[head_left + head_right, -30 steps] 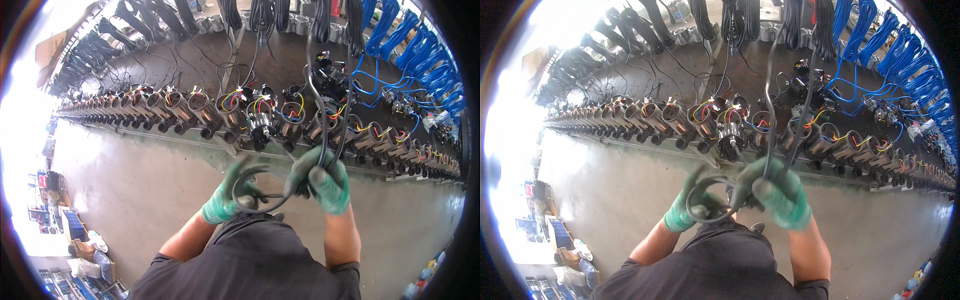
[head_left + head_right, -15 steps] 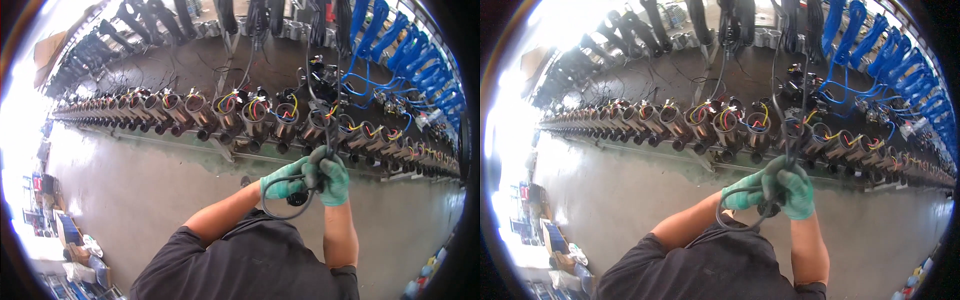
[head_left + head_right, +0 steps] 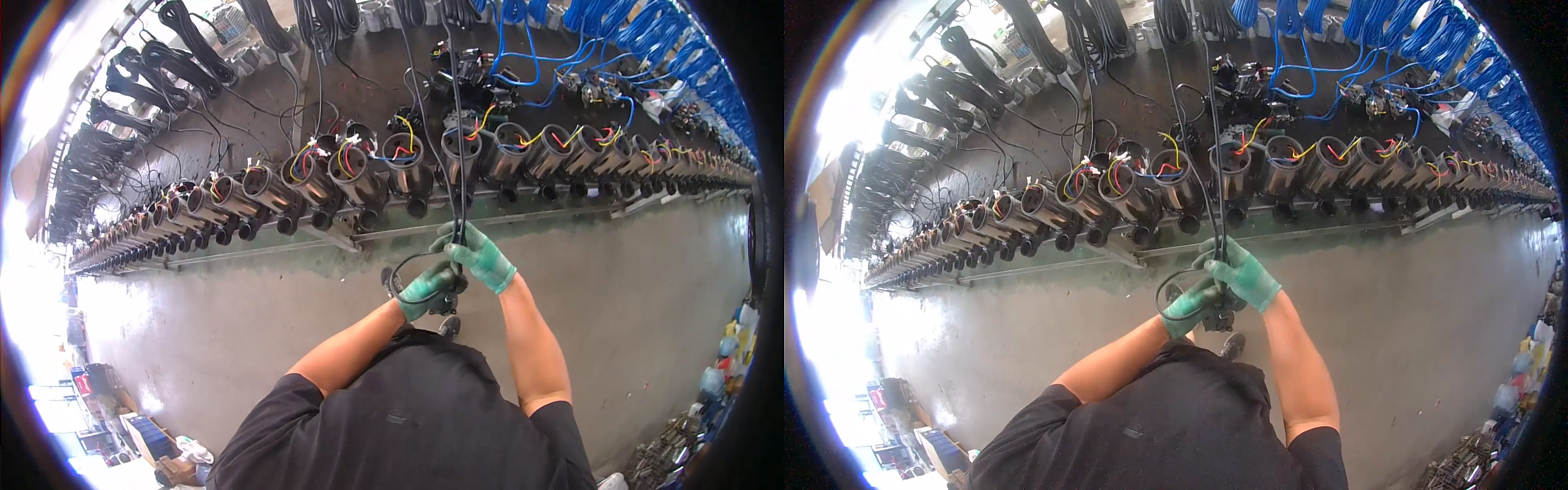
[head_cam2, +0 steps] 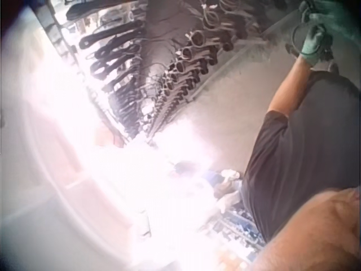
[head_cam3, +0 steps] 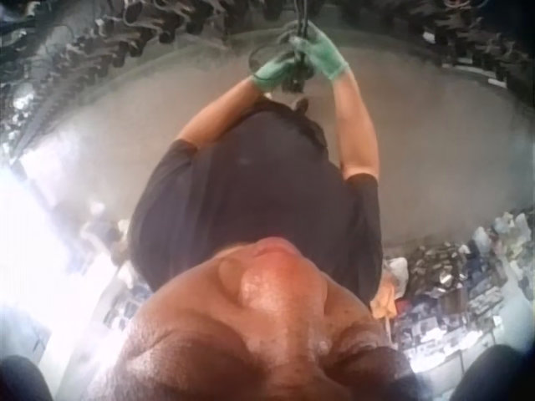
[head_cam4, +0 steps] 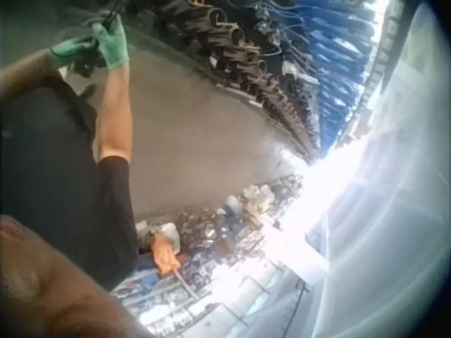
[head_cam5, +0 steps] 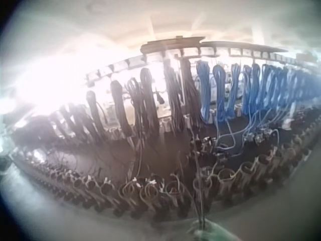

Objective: The person, wearing green gloves, picks up a black wire harness and connects colored wires to the terminals of an electric pump motor, then places a terminal block onto the motor and secures connections using a small tool.

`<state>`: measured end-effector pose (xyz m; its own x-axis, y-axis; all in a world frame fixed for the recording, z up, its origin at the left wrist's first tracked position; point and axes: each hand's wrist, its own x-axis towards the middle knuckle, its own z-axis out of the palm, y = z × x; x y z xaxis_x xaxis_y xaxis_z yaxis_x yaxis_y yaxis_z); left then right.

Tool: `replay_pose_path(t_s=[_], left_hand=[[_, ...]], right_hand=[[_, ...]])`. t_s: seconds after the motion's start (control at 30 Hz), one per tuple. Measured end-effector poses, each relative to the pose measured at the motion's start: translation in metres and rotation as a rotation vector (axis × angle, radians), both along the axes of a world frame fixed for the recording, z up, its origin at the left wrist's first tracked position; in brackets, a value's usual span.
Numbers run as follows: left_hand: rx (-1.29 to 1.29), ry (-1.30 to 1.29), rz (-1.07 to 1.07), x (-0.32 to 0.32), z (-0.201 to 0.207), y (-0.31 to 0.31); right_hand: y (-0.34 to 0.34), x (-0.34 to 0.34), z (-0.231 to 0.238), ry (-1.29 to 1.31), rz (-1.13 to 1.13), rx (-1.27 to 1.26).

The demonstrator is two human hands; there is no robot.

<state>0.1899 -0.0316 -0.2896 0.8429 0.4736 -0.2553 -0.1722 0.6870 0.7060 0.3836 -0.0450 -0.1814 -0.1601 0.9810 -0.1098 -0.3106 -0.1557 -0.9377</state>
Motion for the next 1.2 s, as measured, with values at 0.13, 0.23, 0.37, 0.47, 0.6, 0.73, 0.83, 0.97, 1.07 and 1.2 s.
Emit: replay_pose_path(t_s=[0.13,0.23,0.37,0.47,0.6,0.73,0.83,0.97,1.07,1.2], left_hand=[[0.149,0.139,0.023,-0.009,0.005,-0.015],[0.473,0.294,-0.091,-0.017,0.025,-0.025],[0.188,0.330,-0.080,-0.043,0.029,-0.040],[0.113,0.377,0.209,-0.078,0.029,-0.043],[0.384,0.507,0.305,-0.108,0.035,-0.039],[0.440,0.656,0.235,-0.128,0.019,-0.054],[0.382,0.695,0.320,-0.130,0.029,-0.063],[0.248,0.619,0.543,-0.166,0.023,-0.063],[0.285,0.575,0.613,-0.155,0.043,-0.068],[0.577,0.760,0.391,-0.151,0.075,-0.077]], right_hand=[[-0.026,0.003,-0.039,-0.004,0.057,-0.092],[-0.053,0.004,-0.030,0.123,-0.033,-0.255],[-0.092,0.011,-0.035,0.102,-0.142,-0.331],[-0.124,0.029,-0.073,-0.041,-0.156,-0.360],[-0.167,0.037,-0.130,-0.247,-0.126,-0.515],[-0.216,0.046,-0.214,-0.388,-0.183,-0.531],[-0.250,0.076,-0.268,-0.505,-0.406,-0.549],[-0.253,0.104,-0.243,-0.628,-0.628,-0.584],[-0.260,0.125,-0.219,-0.496,-0.672,-0.718],[-0.299,0.173,-0.222,-0.706,-0.685,-0.510]])
